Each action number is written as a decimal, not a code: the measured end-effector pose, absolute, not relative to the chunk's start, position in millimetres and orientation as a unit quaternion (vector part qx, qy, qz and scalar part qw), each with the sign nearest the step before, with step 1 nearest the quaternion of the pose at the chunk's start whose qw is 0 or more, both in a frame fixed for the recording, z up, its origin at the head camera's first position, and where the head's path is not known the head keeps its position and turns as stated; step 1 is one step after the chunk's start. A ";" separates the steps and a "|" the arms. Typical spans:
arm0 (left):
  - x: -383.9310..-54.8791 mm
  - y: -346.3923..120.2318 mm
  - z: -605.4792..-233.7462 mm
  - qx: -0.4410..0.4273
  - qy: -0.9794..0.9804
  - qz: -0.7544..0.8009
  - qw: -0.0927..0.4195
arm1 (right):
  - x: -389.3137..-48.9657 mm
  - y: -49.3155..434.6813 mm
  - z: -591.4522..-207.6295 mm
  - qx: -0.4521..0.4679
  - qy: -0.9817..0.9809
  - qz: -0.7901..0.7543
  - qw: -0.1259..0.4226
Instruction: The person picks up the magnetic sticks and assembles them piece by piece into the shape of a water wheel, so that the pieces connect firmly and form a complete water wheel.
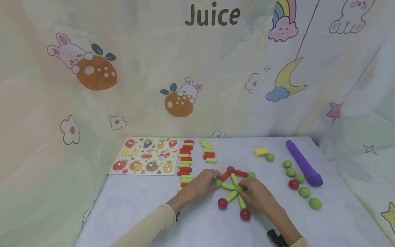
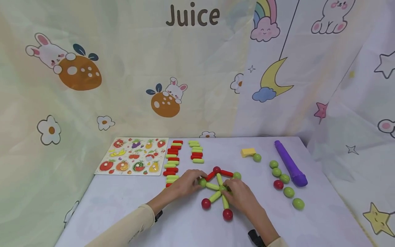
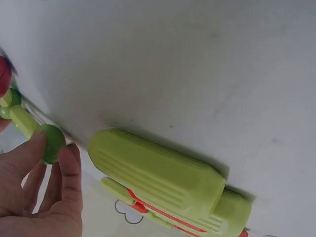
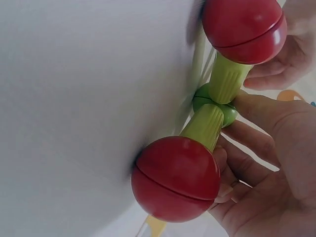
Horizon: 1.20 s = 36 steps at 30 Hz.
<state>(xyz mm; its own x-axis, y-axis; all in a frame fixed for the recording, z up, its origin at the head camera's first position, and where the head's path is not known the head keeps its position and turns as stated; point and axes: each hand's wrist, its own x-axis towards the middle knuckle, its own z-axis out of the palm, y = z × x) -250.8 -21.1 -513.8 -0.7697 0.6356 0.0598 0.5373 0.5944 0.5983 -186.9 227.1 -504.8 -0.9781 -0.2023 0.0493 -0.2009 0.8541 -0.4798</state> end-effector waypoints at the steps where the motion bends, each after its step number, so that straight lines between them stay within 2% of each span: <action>1: -251.0 -20.6 -513.8 0.324 0.890 0.310 0.078 | -187.0 227.7 -503.9 -0.106 0.963 -0.249 0.004; 6: -253.7 -16.6 -514.3 0.298 0.903 0.305 0.047 | -187.0 235.8 -498.1 -0.121 0.965 -0.231 0.001; 11: -259.8 -14.6 -509.6 0.260 0.922 0.287 0.025 | -188.2 243.1 -491.4 -0.174 0.965 -0.197 0.002; 16: -285.9 -17.0 -511.8 0.257 0.944 0.204 -0.020 | -194.6 242.4 -489.4 -0.251 0.952 -0.174 0.029; 20: -297.8 -14.5 -515.0 0.251 0.958 0.136 -0.036 | -196.0 243.1 -491.9 -0.264 0.950 -0.163 0.043; 25: -294.7 -9.2 -514.9 0.241 0.961 0.130 -0.034 | -191.7 243.6 -490.7 -0.258 0.949 -0.170 0.068; 29: -294.7 -6.3 -516.3 0.219 0.960 0.173 -0.029 | -190.0 237.4 -489.6 -0.239 0.953 -0.172 0.069; 34: -282.9 -11.6 -509.4 0.160 0.949 0.268 0.044 | -190.1 228.5 -493.8 -0.229 0.959 -0.161 0.051; 36: -280.5 -16.3 -521.8 0.146 0.939 0.306 0.060 | -190.2 227.7 -495.4 -0.227 0.960 -0.159 0.048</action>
